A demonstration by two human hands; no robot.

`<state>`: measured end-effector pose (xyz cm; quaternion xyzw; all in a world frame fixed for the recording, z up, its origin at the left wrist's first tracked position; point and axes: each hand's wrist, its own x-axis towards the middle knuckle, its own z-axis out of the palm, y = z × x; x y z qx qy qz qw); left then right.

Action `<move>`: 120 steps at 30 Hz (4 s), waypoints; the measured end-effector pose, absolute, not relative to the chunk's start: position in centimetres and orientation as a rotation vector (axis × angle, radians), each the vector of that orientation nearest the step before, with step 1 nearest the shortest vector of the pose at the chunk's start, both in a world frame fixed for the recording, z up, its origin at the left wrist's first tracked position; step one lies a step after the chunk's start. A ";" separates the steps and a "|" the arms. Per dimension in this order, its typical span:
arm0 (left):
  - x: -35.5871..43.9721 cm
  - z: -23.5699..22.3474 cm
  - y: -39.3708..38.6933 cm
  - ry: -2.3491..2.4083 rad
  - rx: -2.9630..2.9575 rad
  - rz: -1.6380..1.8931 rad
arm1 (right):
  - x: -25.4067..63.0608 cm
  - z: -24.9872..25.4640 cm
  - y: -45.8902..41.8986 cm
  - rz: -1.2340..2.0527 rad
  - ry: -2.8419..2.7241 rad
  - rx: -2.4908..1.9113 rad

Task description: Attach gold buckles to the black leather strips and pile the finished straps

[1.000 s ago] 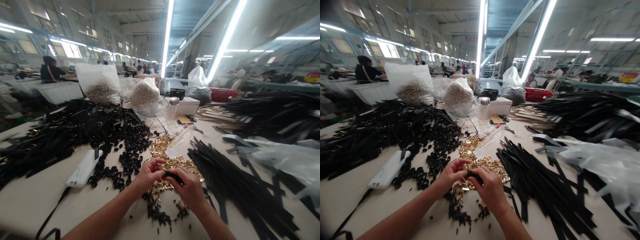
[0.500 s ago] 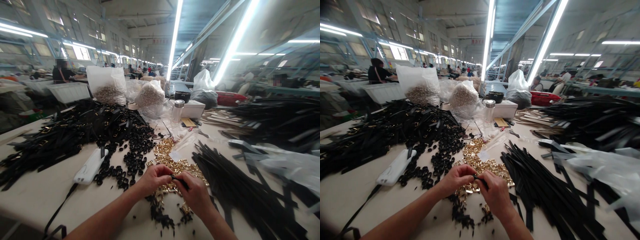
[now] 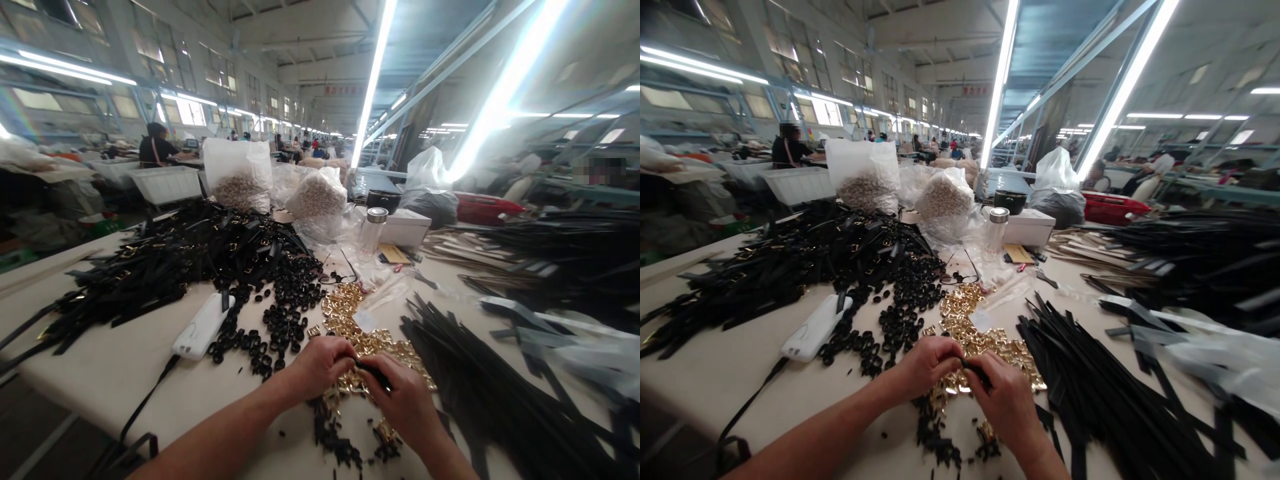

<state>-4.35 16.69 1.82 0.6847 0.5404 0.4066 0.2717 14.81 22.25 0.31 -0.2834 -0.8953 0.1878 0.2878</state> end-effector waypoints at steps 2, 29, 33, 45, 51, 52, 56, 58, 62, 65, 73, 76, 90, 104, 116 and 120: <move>-4.3 1.5 16.8 1.470 1.876 1.096 | 14.8 0.2 22.3 0.516 -2.391 -0.754; -10.3 1.1 18.4 2.446 1.958 0.469 | 14.9 1.5 22.0 0.435 -2.272 -0.826; -10.4 1.0 18.4 2.449 1.996 0.445 | 14.8 1.5 21.7 0.435 -2.290 -0.833; -10.0 1.1 18.6 2.399 2.019 0.483 | 14.5 1.9 21.4 0.444 -2.286 -0.823; -10.2 1.1 18.5 2.456 1.999 0.429 | 14.6 2.0 21.3 0.450 -2.297 -0.829; -10.3 1.0 18.5 2.468 1.989 0.430 | 14.6 2.0 21.3 0.452 -2.295 -0.830; -10.5 0.8 18.5 2.458 1.992 0.471 | 14.5 2.0 21.3 0.461 -2.286 -0.828; -10.5 1.0 18.4 2.428 2.024 0.535 | 14.6 2.1 21.3 0.460 -2.286 -0.823; -10.0 1.7 18.3 2.336 2.026 0.828 | 14.7 2.1 21.4 0.452 -2.280 -0.820; -9.0 2.2 18.0 2.090 1.875 1.061 | 14.7 2.1 21.4 0.465 -2.271 -0.819; -5.0 0.8 17.2 1.320 1.394 1.266 | 14.7 2.1 21.4 0.661 -2.182 -0.861; -4.0 0.1 17.0 1.214 1.334 1.233 | 14.7 2.0 21.5 0.679 -2.172 -0.864; -3.8 1.6 16.9 1.091 1.068 1.420 | 14.9 2.5 21.6 0.735 -2.118 -0.864; -3.8 2.1 16.0 1.068 1.205 1.428 | 15.0 3.3 20.8 0.521 -2.329 -0.858; -3.9 2.1 15.5 1.191 1.256 1.310 | 15.1 3.5 20.5 0.405 -2.439 -0.907; -3.7 2.2 15.6 1.203 1.166 1.300 | 15.0 3.3 20.8 0.423 -2.431 -0.901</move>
